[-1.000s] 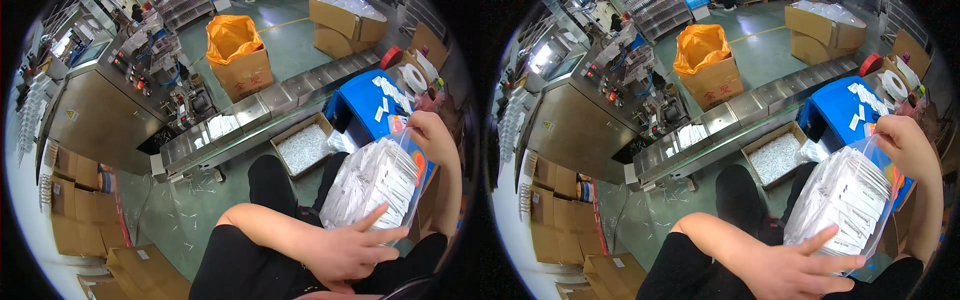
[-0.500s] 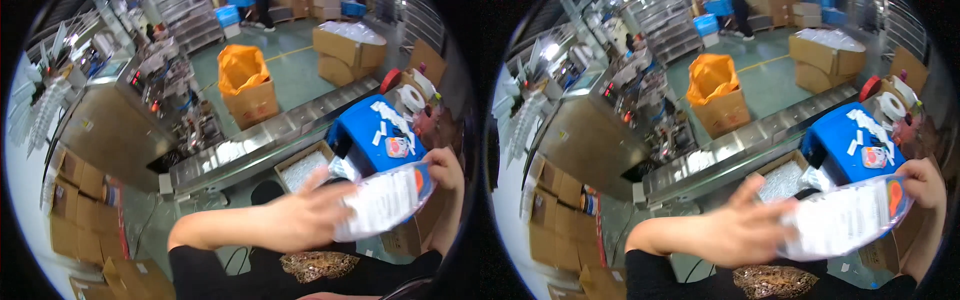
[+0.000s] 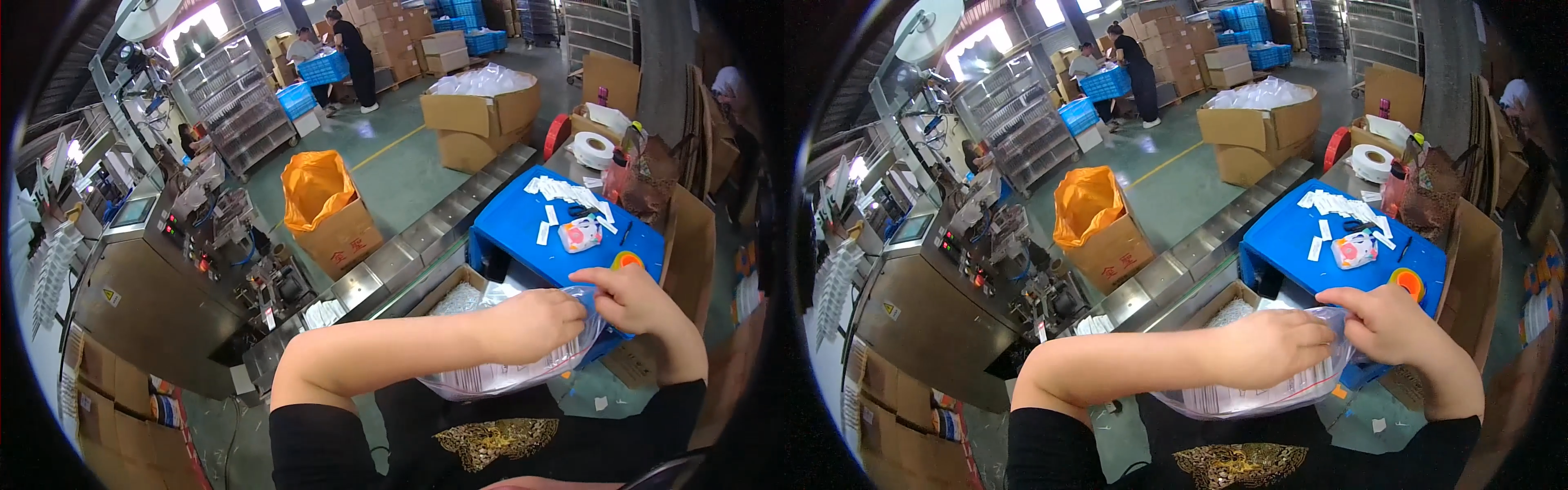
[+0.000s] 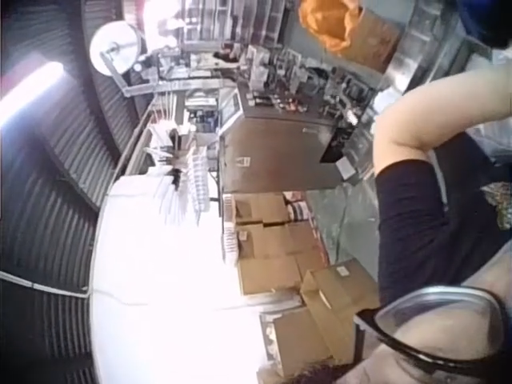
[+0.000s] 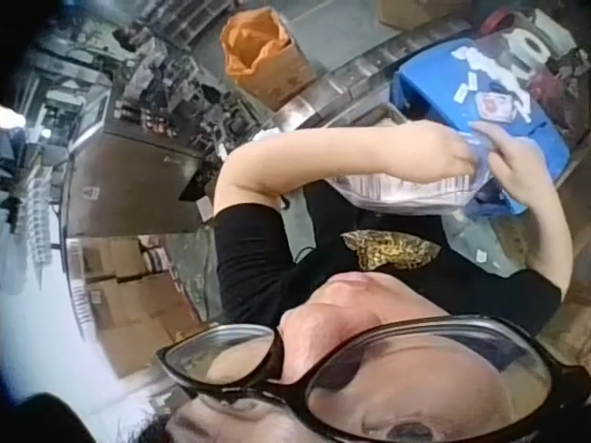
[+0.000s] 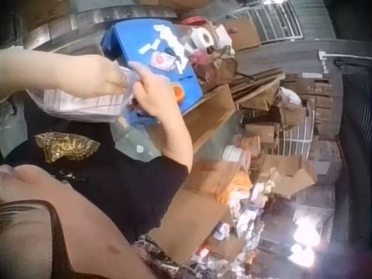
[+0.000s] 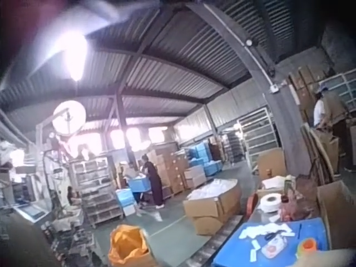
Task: Packing stacks of small plastic items from a conveyor into large plastic bags.
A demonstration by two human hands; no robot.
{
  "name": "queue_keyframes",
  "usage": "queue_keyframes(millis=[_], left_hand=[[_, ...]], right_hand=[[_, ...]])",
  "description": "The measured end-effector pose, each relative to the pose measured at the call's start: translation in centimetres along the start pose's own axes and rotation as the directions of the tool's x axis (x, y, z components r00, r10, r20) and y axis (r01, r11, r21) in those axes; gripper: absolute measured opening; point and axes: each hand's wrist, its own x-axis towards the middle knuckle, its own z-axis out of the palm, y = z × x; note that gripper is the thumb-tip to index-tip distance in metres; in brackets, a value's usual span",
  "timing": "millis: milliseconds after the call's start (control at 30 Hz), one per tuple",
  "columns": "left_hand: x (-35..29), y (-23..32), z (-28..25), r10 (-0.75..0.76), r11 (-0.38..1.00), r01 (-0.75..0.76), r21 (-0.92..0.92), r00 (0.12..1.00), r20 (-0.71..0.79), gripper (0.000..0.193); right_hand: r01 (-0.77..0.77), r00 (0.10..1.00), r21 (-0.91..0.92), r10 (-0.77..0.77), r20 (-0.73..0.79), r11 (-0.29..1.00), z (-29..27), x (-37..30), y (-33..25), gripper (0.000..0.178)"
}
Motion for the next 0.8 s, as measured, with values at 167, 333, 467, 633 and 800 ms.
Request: queue_keyframes(millis=[167,333,467,633,800], left_hand=[[0.7,1.7,2.9,0.058,0.972,-0.046,0.229,0.997,-0.046,0.032],[0.3,0.1,3.5,0.031,0.999,-0.031,0.037,0.999,0.022,0.035],[-1.3,-0.4,3.5,0.003,0.997,0.010,-0.072,0.985,0.175,0.043],[-1.4,-0.4,3.7,0.002,0.995,0.016,-0.100,0.984,0.178,0.046],[-1.7,-0.9,5.0,0.002,1.000,0.005,-0.025,0.965,0.263,0.054]], right_hand=[[0.095,0.993,-0.002,-0.095,-0.063,0.995,0.7,-0.3,1.0,0.039],[0.160,0.987,0.026,-0.160,-0.033,0.987,0.6,-0.4,0.7,0.039],[0.186,0.983,0.039,-0.186,-0.012,0.982,1.2,-0.3,1.3,0.038],[0.247,0.969,0.050,-0.245,-0.044,0.968,1.5,0.1,1.5,0.037],[0.275,0.961,0.018,-0.275,0.032,0.961,1.3,0.4,1.1,0.037]])
